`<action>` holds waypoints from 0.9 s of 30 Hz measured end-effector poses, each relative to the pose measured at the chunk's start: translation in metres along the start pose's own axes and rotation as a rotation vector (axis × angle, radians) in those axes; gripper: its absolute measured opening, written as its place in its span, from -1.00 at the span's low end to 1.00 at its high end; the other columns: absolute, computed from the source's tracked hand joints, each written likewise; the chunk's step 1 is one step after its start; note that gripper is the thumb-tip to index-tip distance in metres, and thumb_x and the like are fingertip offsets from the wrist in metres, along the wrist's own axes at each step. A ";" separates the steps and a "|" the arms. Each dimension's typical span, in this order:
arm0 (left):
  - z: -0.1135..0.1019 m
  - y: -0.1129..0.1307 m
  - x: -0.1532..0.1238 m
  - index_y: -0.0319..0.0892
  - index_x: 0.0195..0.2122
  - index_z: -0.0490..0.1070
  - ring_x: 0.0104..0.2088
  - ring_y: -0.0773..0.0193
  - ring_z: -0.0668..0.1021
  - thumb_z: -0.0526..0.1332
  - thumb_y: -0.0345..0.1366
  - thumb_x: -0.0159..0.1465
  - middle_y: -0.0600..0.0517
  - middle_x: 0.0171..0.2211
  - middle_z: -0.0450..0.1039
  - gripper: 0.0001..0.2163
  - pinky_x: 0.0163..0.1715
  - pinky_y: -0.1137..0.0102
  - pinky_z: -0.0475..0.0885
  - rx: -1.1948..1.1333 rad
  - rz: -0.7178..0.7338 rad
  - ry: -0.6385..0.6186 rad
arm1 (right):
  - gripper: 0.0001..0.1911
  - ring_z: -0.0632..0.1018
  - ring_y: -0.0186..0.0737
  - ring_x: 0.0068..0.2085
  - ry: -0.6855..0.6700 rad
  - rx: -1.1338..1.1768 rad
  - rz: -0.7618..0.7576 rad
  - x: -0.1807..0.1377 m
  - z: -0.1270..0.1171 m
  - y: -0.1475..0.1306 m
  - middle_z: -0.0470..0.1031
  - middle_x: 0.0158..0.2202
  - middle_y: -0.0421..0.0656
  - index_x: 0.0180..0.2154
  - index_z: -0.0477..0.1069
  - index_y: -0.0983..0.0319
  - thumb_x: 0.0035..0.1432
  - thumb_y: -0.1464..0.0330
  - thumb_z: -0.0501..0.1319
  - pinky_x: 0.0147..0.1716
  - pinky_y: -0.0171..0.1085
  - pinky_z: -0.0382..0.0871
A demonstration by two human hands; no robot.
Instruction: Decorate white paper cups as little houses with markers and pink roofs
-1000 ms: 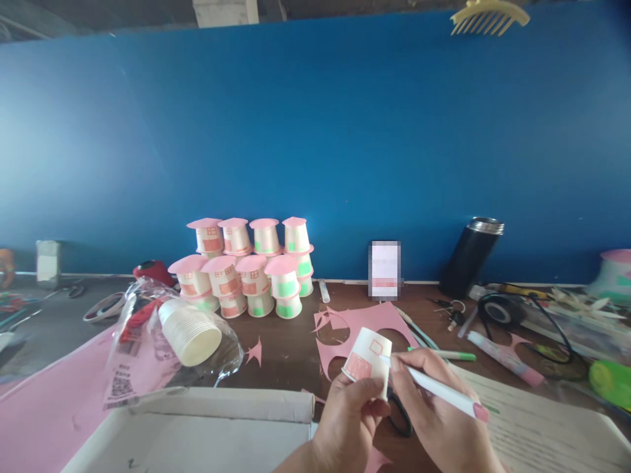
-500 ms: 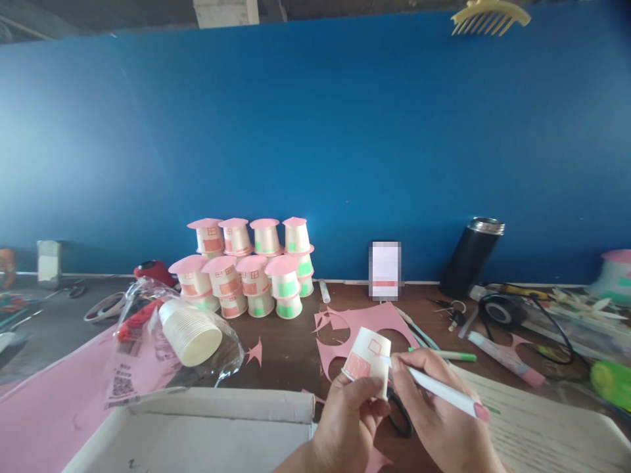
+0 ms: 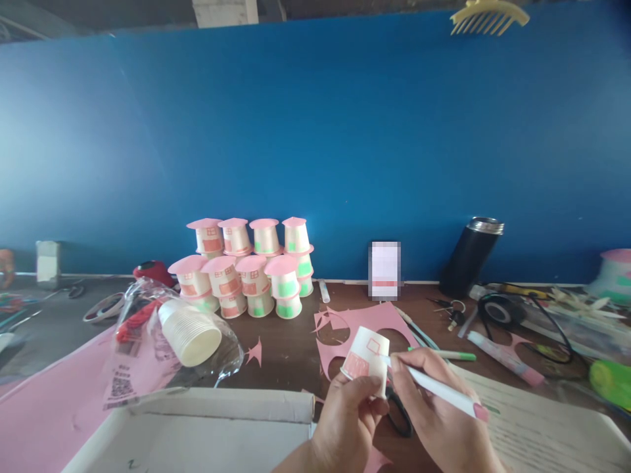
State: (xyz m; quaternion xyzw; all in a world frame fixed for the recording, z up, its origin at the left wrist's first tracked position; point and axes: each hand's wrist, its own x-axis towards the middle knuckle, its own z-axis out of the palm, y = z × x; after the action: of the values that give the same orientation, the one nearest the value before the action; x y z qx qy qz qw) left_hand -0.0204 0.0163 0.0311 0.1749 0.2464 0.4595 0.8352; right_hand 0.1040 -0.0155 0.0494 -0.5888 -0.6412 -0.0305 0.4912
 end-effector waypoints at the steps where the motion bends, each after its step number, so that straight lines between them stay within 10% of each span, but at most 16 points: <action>1: 0.000 0.000 0.000 -0.32 -0.31 0.54 -0.46 0.39 0.41 0.37 -0.46 -0.06 -0.01 -0.42 0.47 -0.76 -0.49 0.49 0.27 0.001 0.002 -0.002 | -0.88 0.49 -0.33 -0.50 0.005 0.016 -0.006 0.000 -0.001 0.000 0.44 -0.51 -0.28 -0.35 0.35 0.15 0.24 0.27 0.17 -0.44 -0.35 0.37; 27: -0.001 -0.003 0.002 -0.30 -0.32 0.57 -0.47 0.41 0.38 0.41 -0.42 -0.09 0.02 -0.45 0.46 -0.75 -0.49 0.49 0.23 0.087 0.009 -0.009 | -0.86 0.46 -0.34 -0.58 0.056 0.003 -0.011 0.004 -0.005 -0.001 0.44 -0.54 -0.28 -0.36 0.37 0.16 0.24 0.27 0.17 -0.53 -0.37 0.37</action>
State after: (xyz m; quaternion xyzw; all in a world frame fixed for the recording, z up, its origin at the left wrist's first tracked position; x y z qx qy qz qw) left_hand -0.0178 0.0159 0.0283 0.2142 0.2618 0.4514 0.8257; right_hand 0.1069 -0.0162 0.0553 -0.5835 -0.6303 -0.0486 0.5098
